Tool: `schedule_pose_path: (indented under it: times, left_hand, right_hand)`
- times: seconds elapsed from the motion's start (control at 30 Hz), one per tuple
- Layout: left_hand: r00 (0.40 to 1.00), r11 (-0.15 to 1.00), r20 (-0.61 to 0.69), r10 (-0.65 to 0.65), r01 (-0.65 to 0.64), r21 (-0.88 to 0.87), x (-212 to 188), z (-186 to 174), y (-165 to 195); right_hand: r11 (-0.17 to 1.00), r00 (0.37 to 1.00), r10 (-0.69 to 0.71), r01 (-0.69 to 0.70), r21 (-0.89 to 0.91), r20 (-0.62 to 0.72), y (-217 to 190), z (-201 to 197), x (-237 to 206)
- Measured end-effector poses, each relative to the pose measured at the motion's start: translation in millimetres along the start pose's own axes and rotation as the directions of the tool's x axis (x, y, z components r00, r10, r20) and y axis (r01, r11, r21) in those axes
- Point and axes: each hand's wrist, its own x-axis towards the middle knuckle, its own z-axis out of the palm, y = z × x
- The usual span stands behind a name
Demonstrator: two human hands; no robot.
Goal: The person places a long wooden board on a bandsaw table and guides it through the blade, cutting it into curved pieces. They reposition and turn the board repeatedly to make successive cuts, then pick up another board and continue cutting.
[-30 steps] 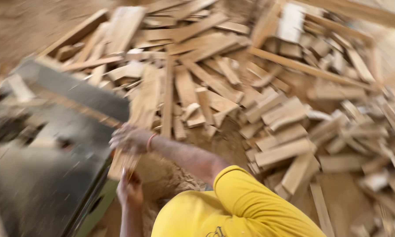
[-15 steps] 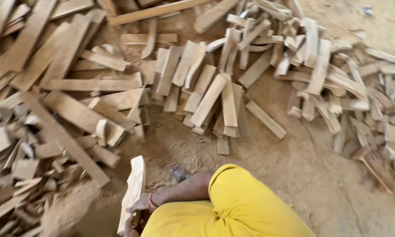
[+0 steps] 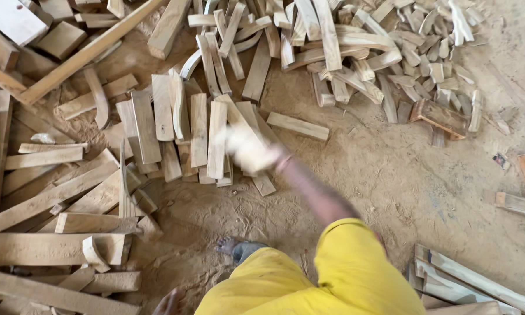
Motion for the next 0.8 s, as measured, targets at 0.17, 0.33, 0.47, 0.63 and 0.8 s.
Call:
schedule_pose_path:
  times: [0.17, 0.33, 0.47, 0.63, 0.8]
  left_hand:
    - [0.997, 0.998, -0.051, -0.055, 0.055, 0.007, 8, 6, 12]
    - [0.998, 0.999, 0.046, -0.042, 0.041, 0.014, -2, 37, 20]
    - [0.997, 1.0, 0.073, -0.003, 0.005, -0.031, -21, 51, 13]
    - [0.997, 0.984, -0.076, -0.008, -0.005, -0.178, -70, 41, -1]
    - [0.891, 0.946, -0.436, -0.123, -0.028, -0.324, -141, 19, -36]
  right_hand:
    - [0.686, 0.183, -0.576, 0.637, -0.35, -0.797, -195, -102, -63]
    - [0.599, 0.194, -0.76, 0.578, -0.554, -0.62, -204, -104, -44]
    - [0.873, 0.638, -0.468, 0.44, -0.21, -0.611, -97, -70, 27]
    - [0.975, 0.916, -0.162, 0.092, -0.202, -0.366, 134, 70, 46]
    - [0.608, 0.684, 0.592, -0.031, -0.794, 0.426, 271, 221, -48]
